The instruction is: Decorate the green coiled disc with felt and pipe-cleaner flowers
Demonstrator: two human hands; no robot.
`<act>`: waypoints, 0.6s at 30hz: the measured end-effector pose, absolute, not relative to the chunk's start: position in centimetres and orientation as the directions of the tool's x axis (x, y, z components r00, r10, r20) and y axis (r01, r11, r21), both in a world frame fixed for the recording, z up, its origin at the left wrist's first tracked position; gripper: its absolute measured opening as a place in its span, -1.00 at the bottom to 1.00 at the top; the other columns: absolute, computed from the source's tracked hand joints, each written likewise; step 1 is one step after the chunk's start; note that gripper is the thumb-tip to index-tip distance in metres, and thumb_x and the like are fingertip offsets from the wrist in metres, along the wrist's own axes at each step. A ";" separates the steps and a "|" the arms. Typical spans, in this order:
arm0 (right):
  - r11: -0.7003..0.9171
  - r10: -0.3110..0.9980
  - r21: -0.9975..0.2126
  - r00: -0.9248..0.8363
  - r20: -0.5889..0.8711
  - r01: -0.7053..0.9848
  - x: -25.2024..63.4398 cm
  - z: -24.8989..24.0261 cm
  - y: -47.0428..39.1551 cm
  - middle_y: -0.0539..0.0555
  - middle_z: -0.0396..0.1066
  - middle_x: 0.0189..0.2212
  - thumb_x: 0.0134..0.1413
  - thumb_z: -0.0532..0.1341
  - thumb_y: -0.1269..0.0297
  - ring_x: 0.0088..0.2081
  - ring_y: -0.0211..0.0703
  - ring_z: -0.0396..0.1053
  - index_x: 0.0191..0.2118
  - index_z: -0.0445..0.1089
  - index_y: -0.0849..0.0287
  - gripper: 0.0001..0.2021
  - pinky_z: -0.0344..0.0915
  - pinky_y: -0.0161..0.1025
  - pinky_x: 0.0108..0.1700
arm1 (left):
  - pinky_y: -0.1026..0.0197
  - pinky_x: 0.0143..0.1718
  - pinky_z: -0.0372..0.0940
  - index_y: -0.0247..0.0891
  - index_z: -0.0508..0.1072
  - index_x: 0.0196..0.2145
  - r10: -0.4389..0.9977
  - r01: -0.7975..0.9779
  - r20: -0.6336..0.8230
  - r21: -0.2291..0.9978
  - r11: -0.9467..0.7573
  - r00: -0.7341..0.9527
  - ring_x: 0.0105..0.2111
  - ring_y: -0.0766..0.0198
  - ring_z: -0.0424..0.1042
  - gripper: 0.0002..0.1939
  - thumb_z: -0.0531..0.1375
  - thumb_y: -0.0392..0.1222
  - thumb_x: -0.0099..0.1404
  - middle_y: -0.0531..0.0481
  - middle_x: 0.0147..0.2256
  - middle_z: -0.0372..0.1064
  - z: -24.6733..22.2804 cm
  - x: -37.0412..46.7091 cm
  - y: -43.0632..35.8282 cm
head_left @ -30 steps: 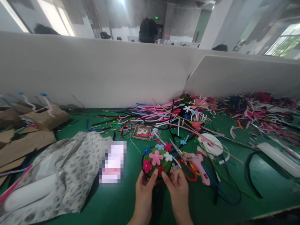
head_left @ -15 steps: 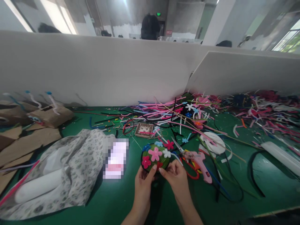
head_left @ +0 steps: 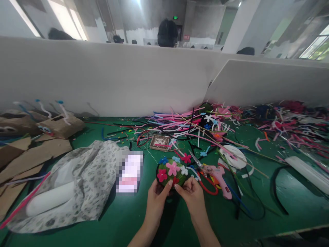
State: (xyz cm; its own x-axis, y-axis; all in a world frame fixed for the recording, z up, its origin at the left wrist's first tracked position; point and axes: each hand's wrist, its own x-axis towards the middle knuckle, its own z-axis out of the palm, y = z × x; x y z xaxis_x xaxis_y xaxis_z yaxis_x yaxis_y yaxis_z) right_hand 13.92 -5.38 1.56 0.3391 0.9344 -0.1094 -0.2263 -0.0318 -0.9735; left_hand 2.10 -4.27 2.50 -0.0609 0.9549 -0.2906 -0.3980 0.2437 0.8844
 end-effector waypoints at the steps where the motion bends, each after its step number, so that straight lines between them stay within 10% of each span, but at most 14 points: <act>1: -0.034 0.935 -0.974 0.338 -0.111 -0.223 13.8 1.5 -5.4 -0.20 0.03 -0.64 -0.29 0.45 0.15 -0.57 -0.36 0.02 -0.57 -0.01 0.09 -0.47 0.09 -0.37 -0.51 | 0.29 -0.42 0.41 -0.30 0.56 -0.21 0.953 -0.403 -0.297 0.881 0.249 -0.062 -0.31 0.13 0.53 -0.56 0.45 -0.06 -0.04 -0.13 -0.25 0.58 2.4 2.0 -4.3; 18: -0.086 0.952 -0.979 0.274 -0.135 -0.183 12.6 2.2 -6.0 -0.16 0.02 -0.61 -0.26 0.42 0.12 -0.55 -0.33 0.01 -0.56 0.00 0.09 -0.51 0.08 -0.36 -0.51 | 0.23 -0.43 0.42 -0.26 0.58 -0.29 0.914 -0.373 -0.367 0.883 0.284 -0.175 -0.36 0.07 0.54 -0.51 0.48 0.02 -0.18 -0.10 -0.33 0.60 3.8 0.7 -5.7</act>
State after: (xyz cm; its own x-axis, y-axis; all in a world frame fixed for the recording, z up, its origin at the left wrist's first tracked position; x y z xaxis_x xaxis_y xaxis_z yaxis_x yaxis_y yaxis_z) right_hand 12.60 -5.95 2.21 0.2739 0.9523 -0.1346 -0.1828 -0.0858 -0.9794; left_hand 0.73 -5.65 3.77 -0.1749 0.9135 -0.3673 -0.3734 0.2836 0.8832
